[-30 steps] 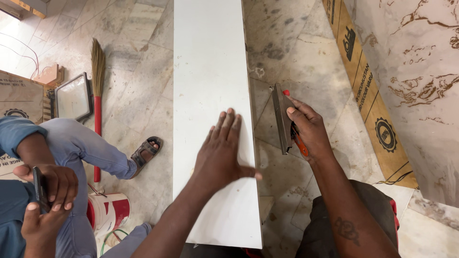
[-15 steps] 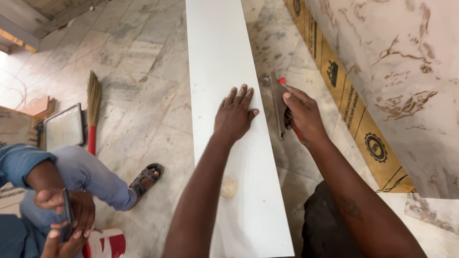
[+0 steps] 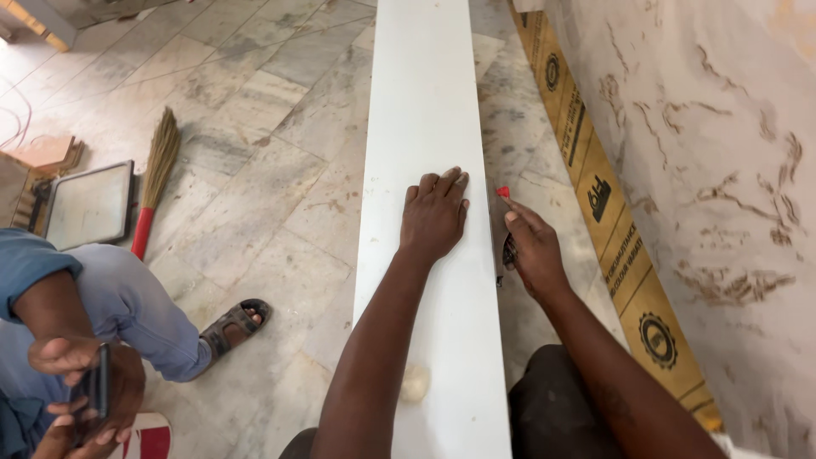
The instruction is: The person uses a hand scraper to smooth the surface of a long white plastic sheet placed on the floor. They repeatedly scrape along the edges and surface, occasionally wiping away debris with their hand.
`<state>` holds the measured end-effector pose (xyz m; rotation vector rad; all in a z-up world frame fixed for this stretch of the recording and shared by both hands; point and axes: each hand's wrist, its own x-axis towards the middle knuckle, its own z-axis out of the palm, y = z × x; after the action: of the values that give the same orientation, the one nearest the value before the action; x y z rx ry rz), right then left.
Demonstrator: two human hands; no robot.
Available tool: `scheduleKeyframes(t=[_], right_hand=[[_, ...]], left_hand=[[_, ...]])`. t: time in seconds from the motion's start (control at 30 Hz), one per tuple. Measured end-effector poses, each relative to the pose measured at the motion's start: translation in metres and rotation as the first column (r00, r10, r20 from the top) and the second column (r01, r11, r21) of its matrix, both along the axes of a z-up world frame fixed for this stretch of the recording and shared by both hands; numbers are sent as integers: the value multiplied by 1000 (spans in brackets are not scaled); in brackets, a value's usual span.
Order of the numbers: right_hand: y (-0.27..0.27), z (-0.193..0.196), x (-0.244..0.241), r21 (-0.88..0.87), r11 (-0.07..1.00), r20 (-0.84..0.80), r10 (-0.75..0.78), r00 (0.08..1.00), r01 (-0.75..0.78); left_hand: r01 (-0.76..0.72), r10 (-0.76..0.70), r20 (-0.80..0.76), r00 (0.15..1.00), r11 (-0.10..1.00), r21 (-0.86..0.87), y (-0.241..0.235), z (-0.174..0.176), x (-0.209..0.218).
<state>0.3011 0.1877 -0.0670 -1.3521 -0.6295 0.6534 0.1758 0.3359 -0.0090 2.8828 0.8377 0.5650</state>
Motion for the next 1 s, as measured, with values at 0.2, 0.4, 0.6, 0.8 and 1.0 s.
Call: scheduleKeyframes(t=[0.2,0.4,0.6,0.8,1.0], right_hand=[[-13,24,-11,-95,994,300,-15,954,45],[21,12,16,-158,985,326,-18,945,74],[113,29,83,-18,997,403,-56,914,69],[181,47,132,-42,999,144,12,990,-6],[82,23,63,-247,966,240,-18,971,79]], left_hand=[[-146,146,24,989,989,2,21,1,38],[-155,155,-13,988,987,-32,20,-4,40],[-148,148,-34,988,989,-10,18,4,38],[-132,132,-39,991,991,-15,18,6,36],[-136,136,-28,990,991,-7,18,8,38]])
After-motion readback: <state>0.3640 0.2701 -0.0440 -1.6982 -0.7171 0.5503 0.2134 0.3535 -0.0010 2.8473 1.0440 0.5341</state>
